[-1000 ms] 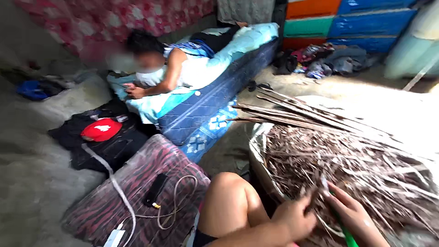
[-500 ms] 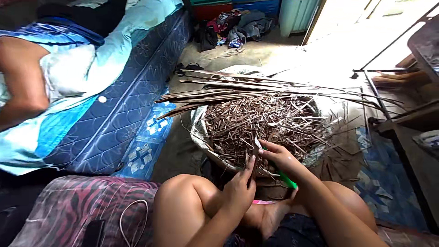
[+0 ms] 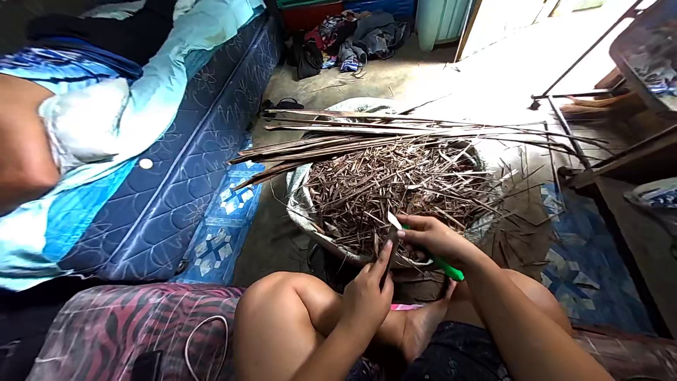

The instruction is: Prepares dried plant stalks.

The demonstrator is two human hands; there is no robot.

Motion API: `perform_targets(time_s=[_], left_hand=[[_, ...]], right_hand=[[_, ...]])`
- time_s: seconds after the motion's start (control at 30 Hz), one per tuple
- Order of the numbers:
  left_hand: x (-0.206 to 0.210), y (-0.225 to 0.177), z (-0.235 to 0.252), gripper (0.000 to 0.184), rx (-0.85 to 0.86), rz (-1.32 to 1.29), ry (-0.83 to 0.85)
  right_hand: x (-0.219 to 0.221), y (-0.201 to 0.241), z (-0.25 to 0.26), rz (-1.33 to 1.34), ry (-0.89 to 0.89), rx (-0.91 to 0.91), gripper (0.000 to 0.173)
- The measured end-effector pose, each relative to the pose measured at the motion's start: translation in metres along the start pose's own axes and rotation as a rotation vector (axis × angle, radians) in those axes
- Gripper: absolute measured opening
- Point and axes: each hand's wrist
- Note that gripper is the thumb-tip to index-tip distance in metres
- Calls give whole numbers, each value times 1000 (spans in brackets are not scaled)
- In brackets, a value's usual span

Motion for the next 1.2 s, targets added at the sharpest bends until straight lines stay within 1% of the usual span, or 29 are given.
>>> perform_targets(time_s=[0.07,0.13,0.23,0.27,0.3,0.4,0.43,0.47,0.53,0.6,0.63,0.67,0.73,0.77,0.8,0.87,0.97,1.0,1.03,1.1,1.17,1.2], left_hand=[[-1,1,0,57,6,-4,-9],[1,3,-1,56,33,-10,-32],[0,2,-1,56,25,-35,23],[0,1,-1,56,22,-41,37],[0,1,-1,56,25,-50,39],[0,4,1,57,34,-49,14],[0,5,2,57,34,-31,-1],[0,5,1,57,35,-7,-22],[1,5,0,57,35,51,-58],[1,4,-1,57,33,97,-58],[2,3,-2,57,37,110,-62],[2,4,-2,57,40,118,-63],[2,4,0,58,40,132,-71],[2,5,1,57,44,133,-87],[2,5,2,57,49,126,-101],[0,5,3,57,64,92,-109],[-5,3,3,56,57,52,-38],[-6,3,2,56,53,51,-23],[-5,3,2,56,51,55,-21],[-3,4,1,57,50,66,-34],[0,6,2,57,77,87,-96],[0,7,2,56,82,98,-109]], right_hand=[[6,0,0,13,-7,11,47],[4,2,3,62,-95,-18,46],[-10,3,6,144,-232,-82,43],[-14,4,6,143,-226,-86,43],[-15,4,3,118,-175,-76,43],[-7,1,-2,-7,60,7,47],[-3,0,-1,-11,75,20,48],[0,0,0,6,45,18,46],[-1,2,2,87,-84,-20,44],[-8,4,5,170,-205,-57,41],[-12,4,6,169,-211,-56,42],[-15,5,4,128,-162,-38,44],[-13,2,1,26,4,-1,48],[-9,0,2,3,60,5,49],[-5,-1,3,11,63,-5,48],[0,-2,5,83,-18,-53,45],[-6,-1,10,243,-205,-110,41],[-9,-1,10,268,-232,-110,41],[-13,-1,9,253,-213,-104,41],[-14,-1,3,140,-71,-61,44],[-8,-1,0,48,61,-12,49],[-4,-2,0,39,62,-12,49]])
Point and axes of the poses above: each hand's wrist, its own z-axis towards the middle knuckle, its own x-axis out of the palm, y = z × x, and after that the axes turned 3 degrees about z, right-handed
